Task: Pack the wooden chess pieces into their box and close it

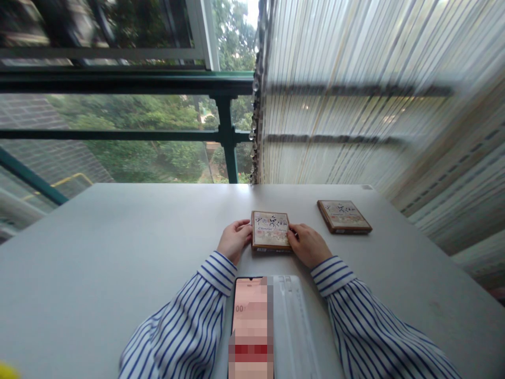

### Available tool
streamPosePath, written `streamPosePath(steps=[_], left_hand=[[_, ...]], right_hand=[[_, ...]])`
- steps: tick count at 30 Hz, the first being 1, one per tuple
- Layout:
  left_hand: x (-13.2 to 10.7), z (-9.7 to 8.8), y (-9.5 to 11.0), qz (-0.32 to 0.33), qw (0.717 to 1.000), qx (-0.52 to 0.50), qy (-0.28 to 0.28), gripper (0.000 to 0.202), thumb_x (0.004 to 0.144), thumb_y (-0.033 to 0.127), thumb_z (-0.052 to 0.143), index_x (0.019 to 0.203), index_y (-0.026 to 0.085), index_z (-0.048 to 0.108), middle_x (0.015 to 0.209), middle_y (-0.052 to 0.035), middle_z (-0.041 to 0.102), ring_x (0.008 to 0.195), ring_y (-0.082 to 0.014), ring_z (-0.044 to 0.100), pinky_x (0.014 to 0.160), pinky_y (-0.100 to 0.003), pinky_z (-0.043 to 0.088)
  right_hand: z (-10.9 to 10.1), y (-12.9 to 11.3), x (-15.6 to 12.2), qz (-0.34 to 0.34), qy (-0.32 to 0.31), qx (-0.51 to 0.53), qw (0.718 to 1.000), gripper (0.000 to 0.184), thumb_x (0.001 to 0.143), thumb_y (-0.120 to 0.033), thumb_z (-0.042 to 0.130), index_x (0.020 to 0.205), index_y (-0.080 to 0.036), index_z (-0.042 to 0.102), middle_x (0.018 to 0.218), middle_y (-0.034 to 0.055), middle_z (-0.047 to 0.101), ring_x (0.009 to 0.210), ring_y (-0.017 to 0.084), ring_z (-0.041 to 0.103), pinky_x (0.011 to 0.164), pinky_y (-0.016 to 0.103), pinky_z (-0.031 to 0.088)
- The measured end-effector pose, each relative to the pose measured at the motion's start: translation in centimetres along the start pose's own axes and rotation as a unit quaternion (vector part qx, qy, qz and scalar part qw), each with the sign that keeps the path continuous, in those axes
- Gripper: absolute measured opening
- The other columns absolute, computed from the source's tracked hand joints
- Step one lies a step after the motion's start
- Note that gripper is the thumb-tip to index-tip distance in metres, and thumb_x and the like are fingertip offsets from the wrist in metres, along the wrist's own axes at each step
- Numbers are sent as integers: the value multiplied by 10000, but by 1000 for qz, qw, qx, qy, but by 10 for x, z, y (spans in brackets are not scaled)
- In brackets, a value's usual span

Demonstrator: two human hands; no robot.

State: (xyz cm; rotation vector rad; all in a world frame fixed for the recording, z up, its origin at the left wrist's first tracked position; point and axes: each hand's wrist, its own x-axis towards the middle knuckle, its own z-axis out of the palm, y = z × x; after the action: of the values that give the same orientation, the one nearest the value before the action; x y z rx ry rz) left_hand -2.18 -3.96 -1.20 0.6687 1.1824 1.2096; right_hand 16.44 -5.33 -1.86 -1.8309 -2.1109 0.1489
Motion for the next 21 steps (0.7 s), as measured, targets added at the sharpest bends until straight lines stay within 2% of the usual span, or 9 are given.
streamPosePath(steps=[9, 21], left_hand=[[2, 1, -4, 13, 1000, 5, -3, 239, 698, 43, 601, 922, 81, 531, 961, -143, 617, 746, -147, 623, 627, -232, 501], [4, 2, -6, 6, 1000, -4, -9, 272, 684, 40, 608, 940, 70, 522, 784, -105, 650, 602, -128, 622, 602, -242, 498]], right_hand=[[0, 1, 0, 0, -3, 3, 1000, 308, 866, -282, 362, 1016, -152, 598, 958, 86, 621, 873, 167, 561, 776, 238, 374], [1, 2, 0, -5, 6, 5, 1000, 299, 861, -277, 369, 1000, -157, 604, 954, 83, 624, 860, 168, 563, 763, 241, 375]])
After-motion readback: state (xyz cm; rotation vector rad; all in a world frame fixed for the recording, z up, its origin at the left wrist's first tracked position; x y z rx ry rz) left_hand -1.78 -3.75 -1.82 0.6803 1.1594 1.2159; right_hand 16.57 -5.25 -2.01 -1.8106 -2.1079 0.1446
